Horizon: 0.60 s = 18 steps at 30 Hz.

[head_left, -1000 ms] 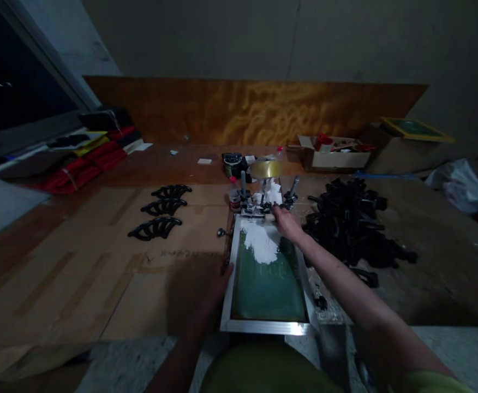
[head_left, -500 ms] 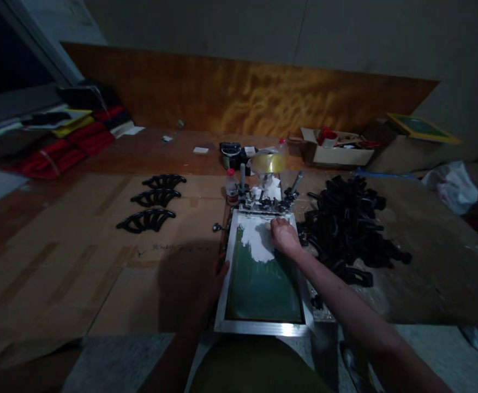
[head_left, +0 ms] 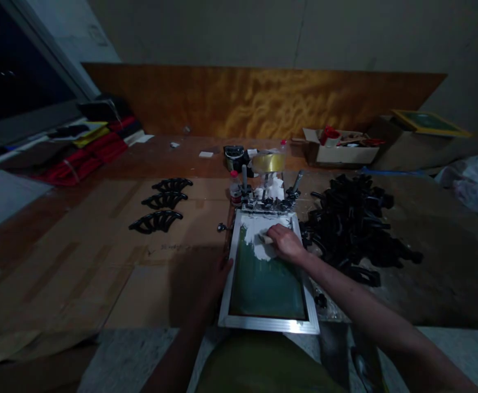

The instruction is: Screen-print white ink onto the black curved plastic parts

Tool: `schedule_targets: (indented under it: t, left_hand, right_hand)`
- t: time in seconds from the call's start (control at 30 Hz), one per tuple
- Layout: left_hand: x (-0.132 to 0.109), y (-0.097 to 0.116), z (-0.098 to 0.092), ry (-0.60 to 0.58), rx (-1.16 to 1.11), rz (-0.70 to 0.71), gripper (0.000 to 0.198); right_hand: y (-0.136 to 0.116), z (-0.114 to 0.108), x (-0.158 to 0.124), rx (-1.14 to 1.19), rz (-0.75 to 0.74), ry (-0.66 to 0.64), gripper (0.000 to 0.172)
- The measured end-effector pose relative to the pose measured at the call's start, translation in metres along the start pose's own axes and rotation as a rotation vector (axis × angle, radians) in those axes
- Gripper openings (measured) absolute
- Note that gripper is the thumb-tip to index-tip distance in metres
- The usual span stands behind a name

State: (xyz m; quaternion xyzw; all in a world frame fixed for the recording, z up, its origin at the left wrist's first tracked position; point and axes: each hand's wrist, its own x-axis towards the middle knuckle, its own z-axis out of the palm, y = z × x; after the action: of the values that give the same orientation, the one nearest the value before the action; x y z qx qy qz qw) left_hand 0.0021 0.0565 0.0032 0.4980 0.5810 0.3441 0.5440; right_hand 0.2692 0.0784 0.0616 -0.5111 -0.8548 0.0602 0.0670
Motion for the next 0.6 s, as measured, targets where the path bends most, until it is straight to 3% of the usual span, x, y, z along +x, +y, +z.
schedule_targets:
  t: [0.13, 0.27, 0.47, 0.6]
  left_hand:
    - [-0.006, 0.013, 0.001, -0.041, -0.048, -0.046, 0.056]
    - [-0.011, 0.031, 0.000, -0.032, -0.019, -0.047, 0.056]
    - [-0.011, 0.060, -0.022, 0.000, 0.119, 0.064, 0.041]
    - [0.005, 0.085, -0.027, 0.008, 0.021, 0.234, 0.040]
  right_hand:
    - [-0.007, 0.017, -0.018, 0.021, -0.097, 0.033, 0.025]
    - [0.004, 0.004, -0.012, 0.095, -0.076, 0.056, 0.019]
    - [0.043, -0.046, 0.052, 0.045, 0.306, 0.157, 0.053]
    - [0.090, -0.057, 0.029, 0.064, 0.612, 0.494, 0.044]
